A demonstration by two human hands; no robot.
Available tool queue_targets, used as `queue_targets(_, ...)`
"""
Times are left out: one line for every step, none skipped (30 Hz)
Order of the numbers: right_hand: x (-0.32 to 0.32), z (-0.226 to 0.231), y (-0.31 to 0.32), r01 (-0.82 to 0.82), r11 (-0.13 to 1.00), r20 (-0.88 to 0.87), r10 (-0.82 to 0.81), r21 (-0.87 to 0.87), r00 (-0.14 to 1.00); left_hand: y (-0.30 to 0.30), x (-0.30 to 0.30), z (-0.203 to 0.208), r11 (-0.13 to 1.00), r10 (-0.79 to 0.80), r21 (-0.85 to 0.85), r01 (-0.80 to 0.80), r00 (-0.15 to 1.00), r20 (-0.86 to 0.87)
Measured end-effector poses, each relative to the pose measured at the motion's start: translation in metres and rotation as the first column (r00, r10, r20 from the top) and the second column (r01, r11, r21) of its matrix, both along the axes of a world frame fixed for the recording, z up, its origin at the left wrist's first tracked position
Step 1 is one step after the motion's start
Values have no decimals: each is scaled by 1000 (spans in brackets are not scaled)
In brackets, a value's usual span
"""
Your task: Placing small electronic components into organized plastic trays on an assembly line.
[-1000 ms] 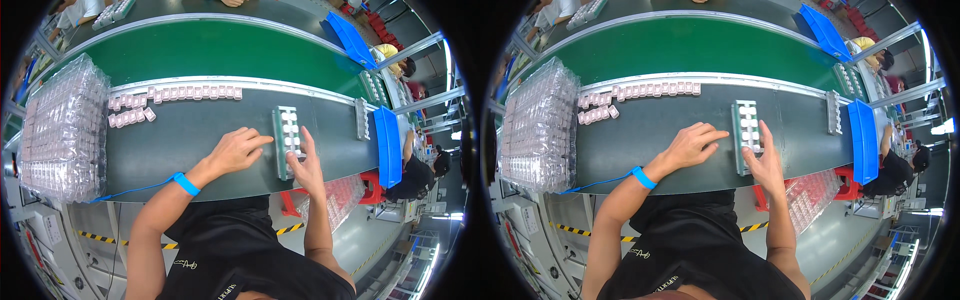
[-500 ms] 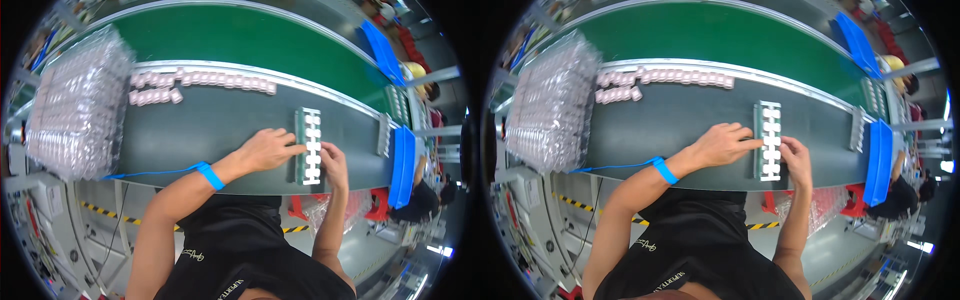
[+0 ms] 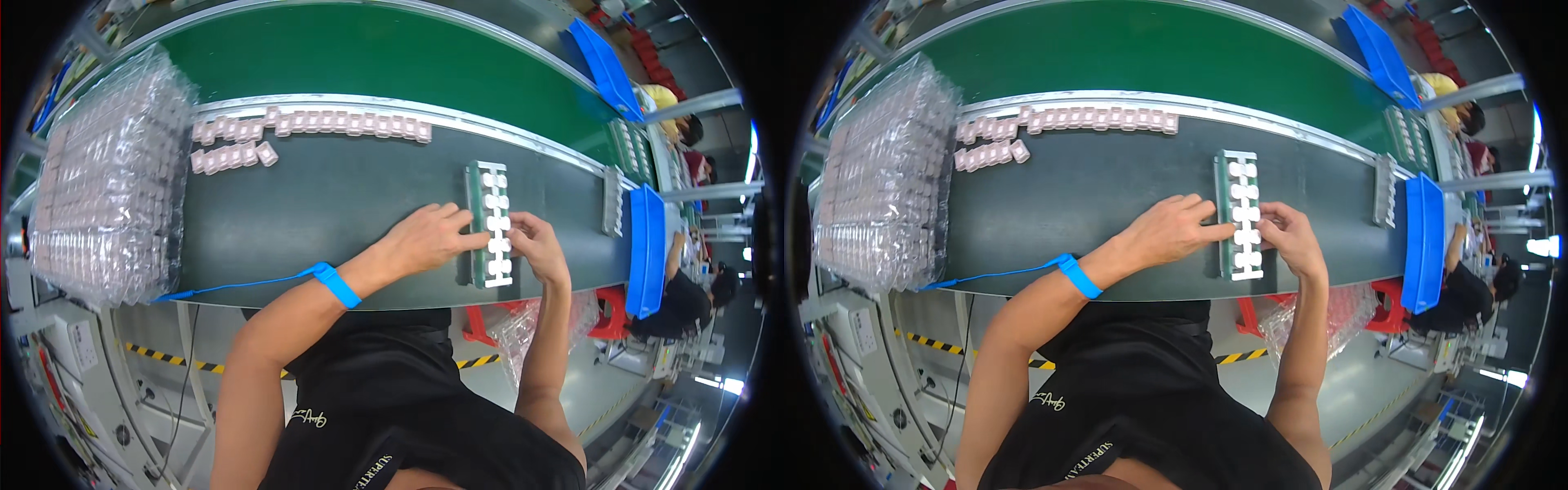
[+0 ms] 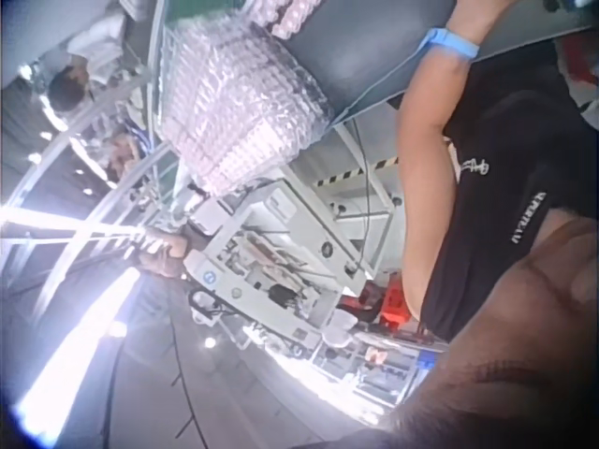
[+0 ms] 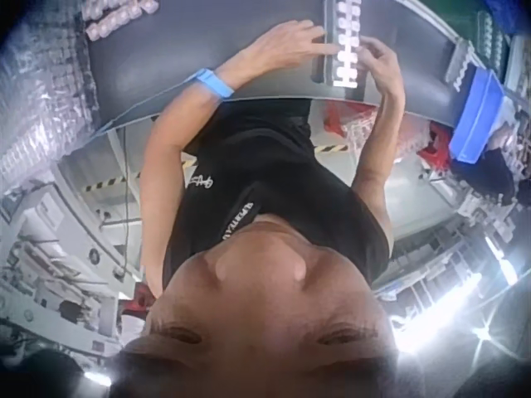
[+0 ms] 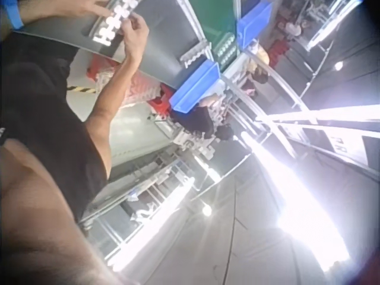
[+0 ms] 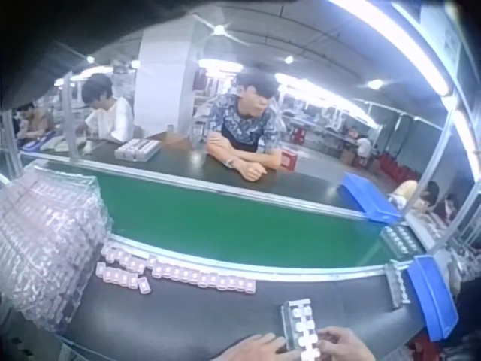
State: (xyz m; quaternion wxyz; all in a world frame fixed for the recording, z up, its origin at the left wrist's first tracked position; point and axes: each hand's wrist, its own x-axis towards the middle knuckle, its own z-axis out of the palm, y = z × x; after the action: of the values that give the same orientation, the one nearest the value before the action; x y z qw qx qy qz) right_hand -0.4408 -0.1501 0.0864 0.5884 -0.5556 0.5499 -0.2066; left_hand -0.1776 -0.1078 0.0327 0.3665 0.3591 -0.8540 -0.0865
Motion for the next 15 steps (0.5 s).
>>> queue_targets(0,0,0,2,1000,-18,-2,-5,1000,-1,-2,-1,1000,-21,-6,21,1000,-9)
queue_targets(1,3,0,-5,1000,-37,5,-13,999,-2,-4,-1,1000,-14,3,14,1000,-5)
queue_targets(1,5,0,-1,1000,-35,1,0,999,-2,-7,-2,1000,-6,13,6,1000,-2)
queue_targets(1,5,-1,2,1000,-33,-2,14,999,-2,-7,0,1000,-5,14,5,1000,2)
queue_targets(1,6,-2,-5,1000,-35,5,16,999,-3,-7,-4,1000,-15,22,15,1000,-4)
queue_targets(5,8,-2,-4,1000,-53,4,7,999,-4,-6,-5,999,-19,32,19,1000,-7)
queue_targets(7,10,-3,-4,1000,-72,4,-1,997,-4,-6,-6,999,-12,41,13,1000,-15)
queue_targets(5,7,-7,-41,999,-121,37,-30,992,-4,-6,-7,999,-19,38,20,1000,-18)
queue_targets(4,3,-6,-35,999,-126,31,-34,992,-4,-6,-5,998,-41,56,43,999,-34)
queue_targets(6,-3,-4,24,999,-133,-28,-32,991,-5,-5,-4,995,-61,73,65,997,-51)
queue_targets(6,-6,-2,82,996,-140,-86,-30,986,-4,-1,-4,995,-65,70,69,996,-55)
queue_targets(4,-6,2,92,994,-170,-100,-58,980,-3,4,-4,994,-79,65,83,996,-51)
queue_targets(3,-5,4,91,994,-173,-100,-60,980,-3,8,-5,993,-94,61,96,994,-48)
queue_targets(1,-5,6,126,966,-172,-166,-224,971,-3,12,-5,994,-94,59,97,994,-51)
queue_targets(1,-3,9,159,911,-161,-234,-381,959,-3,15,-4,995,-85,41,87,996,-31)
